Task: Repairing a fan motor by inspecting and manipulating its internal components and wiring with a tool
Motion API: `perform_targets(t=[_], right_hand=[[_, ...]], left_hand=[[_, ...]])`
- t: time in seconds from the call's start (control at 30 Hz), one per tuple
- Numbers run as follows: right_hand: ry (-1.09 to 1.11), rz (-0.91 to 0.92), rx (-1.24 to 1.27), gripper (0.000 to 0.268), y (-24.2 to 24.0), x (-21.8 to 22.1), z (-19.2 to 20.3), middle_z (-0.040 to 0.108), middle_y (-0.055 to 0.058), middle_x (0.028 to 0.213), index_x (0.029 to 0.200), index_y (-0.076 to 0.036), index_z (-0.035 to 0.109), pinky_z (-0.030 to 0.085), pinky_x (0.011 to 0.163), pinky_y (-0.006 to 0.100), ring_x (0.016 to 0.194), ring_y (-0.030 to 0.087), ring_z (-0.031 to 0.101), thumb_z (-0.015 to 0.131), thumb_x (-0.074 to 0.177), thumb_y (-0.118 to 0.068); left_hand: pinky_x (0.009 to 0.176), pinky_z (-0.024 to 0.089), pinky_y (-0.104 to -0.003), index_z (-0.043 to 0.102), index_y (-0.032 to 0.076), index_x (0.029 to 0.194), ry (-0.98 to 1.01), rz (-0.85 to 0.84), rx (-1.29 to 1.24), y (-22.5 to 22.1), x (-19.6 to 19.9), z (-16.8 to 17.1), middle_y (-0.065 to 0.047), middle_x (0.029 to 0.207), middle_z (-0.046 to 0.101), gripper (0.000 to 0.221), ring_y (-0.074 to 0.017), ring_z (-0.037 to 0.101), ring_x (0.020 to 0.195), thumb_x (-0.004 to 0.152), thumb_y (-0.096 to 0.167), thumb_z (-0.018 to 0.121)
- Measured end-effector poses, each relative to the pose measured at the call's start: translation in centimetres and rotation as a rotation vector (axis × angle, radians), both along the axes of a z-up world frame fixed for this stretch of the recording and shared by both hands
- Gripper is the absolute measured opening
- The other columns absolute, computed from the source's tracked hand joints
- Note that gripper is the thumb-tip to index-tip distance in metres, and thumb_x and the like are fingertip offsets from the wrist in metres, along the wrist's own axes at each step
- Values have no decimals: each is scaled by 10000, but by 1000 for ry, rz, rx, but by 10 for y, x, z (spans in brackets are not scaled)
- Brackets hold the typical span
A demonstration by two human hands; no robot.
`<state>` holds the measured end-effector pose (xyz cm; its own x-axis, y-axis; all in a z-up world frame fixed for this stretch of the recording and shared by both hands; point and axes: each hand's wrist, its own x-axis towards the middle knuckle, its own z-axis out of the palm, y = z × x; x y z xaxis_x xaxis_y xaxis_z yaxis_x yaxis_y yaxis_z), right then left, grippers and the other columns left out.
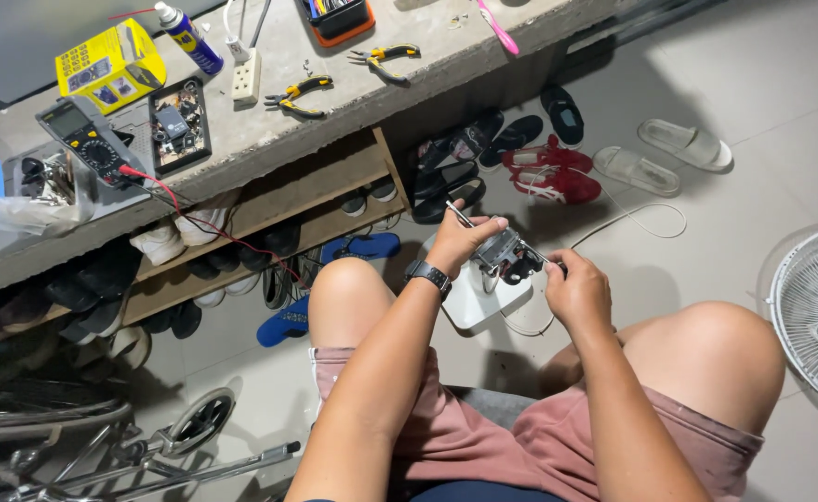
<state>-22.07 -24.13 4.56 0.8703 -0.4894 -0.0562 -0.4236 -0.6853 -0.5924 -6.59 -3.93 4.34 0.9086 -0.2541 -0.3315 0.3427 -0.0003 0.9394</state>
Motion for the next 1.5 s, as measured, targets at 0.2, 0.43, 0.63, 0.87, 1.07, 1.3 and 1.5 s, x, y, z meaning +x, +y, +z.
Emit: perform_targets(t=[0.2, 0.43, 0.63, 0.87, 1.07, 1.3, 1.5], right_hand=[[-58, 25, 20, 174, 1, 1, 2, 831, 127, 1039, 1229, -259, 864, 641, 1002, 546, 1125, 413, 814, 796, 1073, -295], [-57, -51, 102, 244, -5, -1, -13, 824, 97, 1045, 1201, -208, 854, 640, 993, 508, 1106, 360, 817, 895, 997, -337], [-350, 67, 15, 106, 1, -8, 5, 788, 86, 977, 1171, -221, 879, 655, 916, 482, 1040, 373, 815, 855, 1085, -279], [-385, 111, -26, 96, 6, -12, 2, 829, 94, 990, 1188, -242, 833, 642, 896, 523, 1037, 393, 817, 819, 1101, -281], [-215, 43, 137, 69, -2, -3, -12, 825, 46, 902, 1118, -245, 829, 633, 881, 525, 959, 352, 814, 821, 1072, -295], [-155, 7, 273, 59, -3, 0, -7, 808, 61, 828, 1112, -235, 855, 609, 817, 495, 862, 328, 800, 827, 1069, -266], [-124, 16, 382, 70, -15, 10, -20, 753, 27, 723, 1096, -225, 876, 563, 732, 404, 733, 180, 685, 829, 1050, -248]], left_hand=[[1167, 591, -590, 233, -141, 1781, -10, -18, 40, -2, -3, 12, -259, 1342, 809, 1461, -385, 761, 1347, 748, 400, 1113], [1178, 591, -581, 266, -143, 1762, -10, -7, 74, -2, 5, -4, -194, 1303, 845, 1429, -352, 770, 1344, 745, 398, 1111], [1161, 601, -571, 302, -173, 1738, 27, -19, 3, -5, 13, -24, -197, 1371, 828, 1340, -367, 743, 1372, 767, 328, 1077], [1112, 615, -576, 376, -181, 1684, 60, -15, -96, -11, 18, -41, -228, 1396, 796, 1196, -369, 715, 1348, 787, 225, 1055], [1118, 617, -570, 411, -164, 1663, 78, -22, -115, -7, 12, -27, -218, 1400, 794, 1155, -368, 703, 1360, 780, 212, 1053], [1084, 631, -520, 449, -142, 1638, 78, -5, -135, -8, 12, -30, -201, 1358, 815, 1112, -316, 716, 1296, 771, 187, 1061], [1071, 641, -520, 446, -148, 1641, 83, 7, -145, -8, 15, -36, -208, 1365, 811, 1129, -319, 731, 1285, 766, 193, 1072]])
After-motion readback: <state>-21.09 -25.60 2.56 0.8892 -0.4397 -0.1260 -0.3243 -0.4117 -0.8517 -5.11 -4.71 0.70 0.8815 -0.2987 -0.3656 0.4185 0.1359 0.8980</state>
